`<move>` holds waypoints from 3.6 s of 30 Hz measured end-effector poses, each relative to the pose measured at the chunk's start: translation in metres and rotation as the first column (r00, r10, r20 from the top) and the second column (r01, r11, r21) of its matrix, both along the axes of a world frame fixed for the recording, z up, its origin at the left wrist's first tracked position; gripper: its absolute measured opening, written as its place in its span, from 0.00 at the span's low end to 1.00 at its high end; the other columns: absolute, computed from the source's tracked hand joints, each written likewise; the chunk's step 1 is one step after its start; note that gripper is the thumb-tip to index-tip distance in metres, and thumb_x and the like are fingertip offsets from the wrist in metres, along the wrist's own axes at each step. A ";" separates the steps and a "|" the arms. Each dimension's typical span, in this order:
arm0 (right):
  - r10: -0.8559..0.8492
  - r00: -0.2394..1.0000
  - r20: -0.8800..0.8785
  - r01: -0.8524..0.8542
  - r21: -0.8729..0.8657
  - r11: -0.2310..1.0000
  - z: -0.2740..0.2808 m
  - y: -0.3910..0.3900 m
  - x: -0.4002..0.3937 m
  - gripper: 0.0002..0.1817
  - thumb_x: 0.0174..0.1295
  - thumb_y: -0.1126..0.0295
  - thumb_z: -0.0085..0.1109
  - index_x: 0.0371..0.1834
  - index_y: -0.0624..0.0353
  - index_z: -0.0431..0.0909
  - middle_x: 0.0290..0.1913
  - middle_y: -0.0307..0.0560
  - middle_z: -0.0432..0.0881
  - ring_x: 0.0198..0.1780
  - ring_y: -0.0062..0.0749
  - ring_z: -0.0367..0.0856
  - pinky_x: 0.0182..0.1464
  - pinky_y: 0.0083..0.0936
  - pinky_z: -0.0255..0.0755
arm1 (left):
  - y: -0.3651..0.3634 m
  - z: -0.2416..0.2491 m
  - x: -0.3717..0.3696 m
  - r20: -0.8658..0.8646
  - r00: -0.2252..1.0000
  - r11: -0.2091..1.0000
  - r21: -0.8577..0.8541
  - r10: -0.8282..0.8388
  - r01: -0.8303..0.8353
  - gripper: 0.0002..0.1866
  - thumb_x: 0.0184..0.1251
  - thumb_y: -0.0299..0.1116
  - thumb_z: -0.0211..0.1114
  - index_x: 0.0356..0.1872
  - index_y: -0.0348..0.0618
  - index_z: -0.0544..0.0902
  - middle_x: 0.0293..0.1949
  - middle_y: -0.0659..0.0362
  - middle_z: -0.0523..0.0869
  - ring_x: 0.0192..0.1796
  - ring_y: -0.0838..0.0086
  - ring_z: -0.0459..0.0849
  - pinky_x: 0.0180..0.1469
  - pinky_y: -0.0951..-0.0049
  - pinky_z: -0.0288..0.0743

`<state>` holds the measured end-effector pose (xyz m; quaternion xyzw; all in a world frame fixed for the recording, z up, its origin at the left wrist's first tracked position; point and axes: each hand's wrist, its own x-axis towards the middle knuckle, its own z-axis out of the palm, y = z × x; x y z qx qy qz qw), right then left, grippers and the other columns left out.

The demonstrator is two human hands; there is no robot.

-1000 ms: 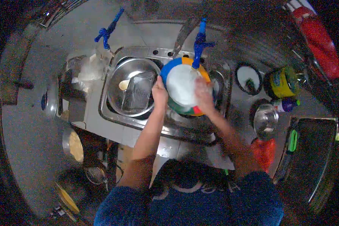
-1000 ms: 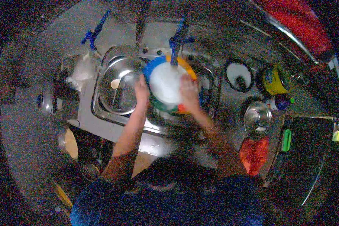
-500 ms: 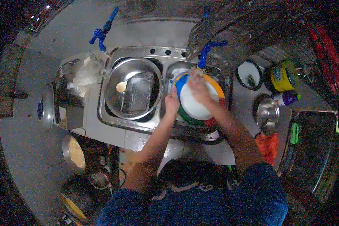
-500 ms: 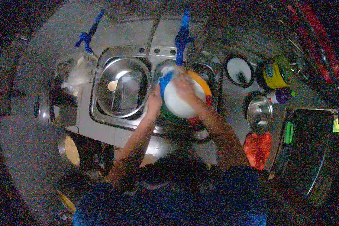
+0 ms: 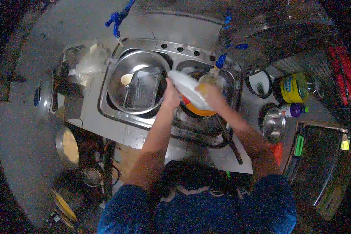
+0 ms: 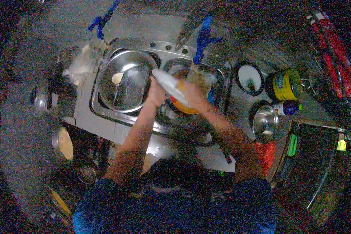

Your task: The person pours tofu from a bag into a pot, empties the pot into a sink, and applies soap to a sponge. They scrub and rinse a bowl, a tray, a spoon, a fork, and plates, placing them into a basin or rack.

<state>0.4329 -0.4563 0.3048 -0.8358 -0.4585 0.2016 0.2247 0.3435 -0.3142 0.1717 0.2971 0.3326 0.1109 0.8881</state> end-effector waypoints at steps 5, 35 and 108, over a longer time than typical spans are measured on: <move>-0.319 0.883 0.345 0.190 0.360 0.914 -0.087 -0.028 0.085 0.12 0.55 0.64 0.48 0.35 0.61 0.69 0.25 0.56 0.74 0.26 0.47 0.75 0.29 0.38 0.67 | -0.024 -0.052 -0.026 -0.240 0.969 0.998 0.042 0.060 -0.052 0.38 0.55 0.61 0.42 0.56 0.37 0.58 0.52 0.53 0.68 0.52 0.65 0.68 0.52 0.68 0.63; -0.103 0.976 0.190 0.048 0.276 0.960 -0.081 -0.025 0.017 0.20 0.56 0.71 0.40 0.53 0.66 0.61 0.53 0.57 0.64 0.57 0.43 0.61 0.60 0.31 0.49 | -0.002 0.020 0.005 -0.085 0.889 0.881 0.207 0.450 -0.426 0.27 0.63 0.47 0.42 0.45 0.27 0.68 0.42 0.51 0.75 0.42 0.67 0.73 0.45 0.70 0.66; 0.562 0.811 0.161 -0.562 -0.050 0.825 -0.023 -0.091 -0.022 0.20 0.53 0.72 0.43 0.51 0.62 0.64 0.53 0.50 0.65 0.55 0.40 0.62 0.56 0.35 0.55 | -0.055 -0.108 0.020 -0.001 0.948 0.864 -0.411 -0.319 0.291 0.23 0.63 0.49 0.37 0.45 0.41 0.69 0.40 0.54 0.77 0.40 0.64 0.78 0.42 0.61 0.71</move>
